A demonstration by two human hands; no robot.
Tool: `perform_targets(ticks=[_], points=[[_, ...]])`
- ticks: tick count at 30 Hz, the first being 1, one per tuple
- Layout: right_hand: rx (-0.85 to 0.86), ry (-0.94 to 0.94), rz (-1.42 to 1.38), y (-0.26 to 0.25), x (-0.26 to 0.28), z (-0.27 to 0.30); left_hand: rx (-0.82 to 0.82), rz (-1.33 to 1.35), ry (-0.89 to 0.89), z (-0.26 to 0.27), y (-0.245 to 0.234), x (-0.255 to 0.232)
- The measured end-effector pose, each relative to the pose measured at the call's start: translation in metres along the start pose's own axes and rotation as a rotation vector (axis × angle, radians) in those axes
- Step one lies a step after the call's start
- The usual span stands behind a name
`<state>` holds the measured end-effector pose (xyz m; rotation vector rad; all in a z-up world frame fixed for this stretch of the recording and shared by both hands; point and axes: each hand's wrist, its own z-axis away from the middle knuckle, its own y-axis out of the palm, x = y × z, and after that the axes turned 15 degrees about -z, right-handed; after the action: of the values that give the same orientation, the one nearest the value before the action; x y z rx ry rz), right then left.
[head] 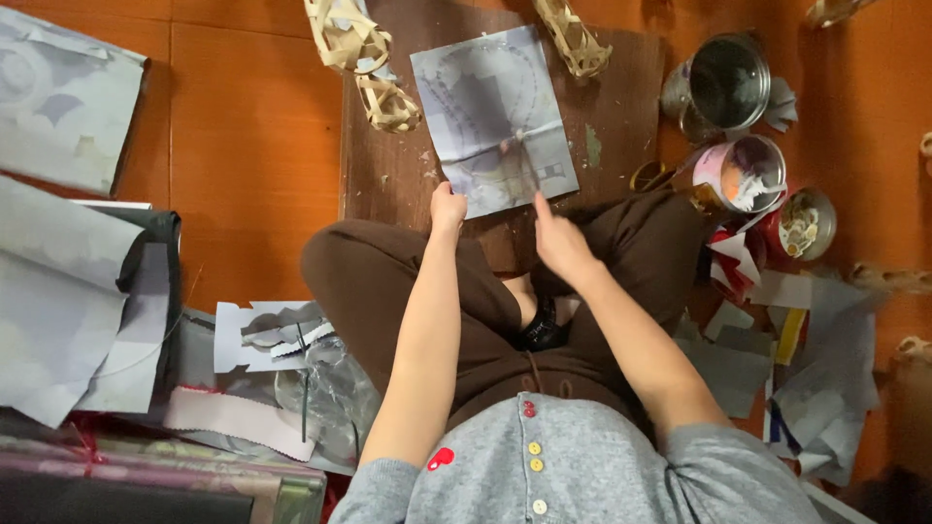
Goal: Applying paper strips and adhesive to a woven frame to create a sculpture
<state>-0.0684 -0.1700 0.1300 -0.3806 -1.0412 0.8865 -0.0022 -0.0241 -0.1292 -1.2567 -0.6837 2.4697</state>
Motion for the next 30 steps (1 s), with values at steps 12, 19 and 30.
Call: perform_targets(ticks=[12, 19, 30], points=[[-0.041, 0.269, 0.293, -0.012, -0.018, -0.057, 0.053, -0.212, -0.042, 0.006, -0.02, -0.007], [-0.113, 0.201, 0.231, -0.022, -0.017, -0.157, 0.009, -0.169, 0.008, 0.005, -0.019, -0.002], [-0.232, 0.366, -0.253, -0.042, 0.009, -0.149, 0.028, -0.069, -0.058, 0.009, -0.023, -0.006]])
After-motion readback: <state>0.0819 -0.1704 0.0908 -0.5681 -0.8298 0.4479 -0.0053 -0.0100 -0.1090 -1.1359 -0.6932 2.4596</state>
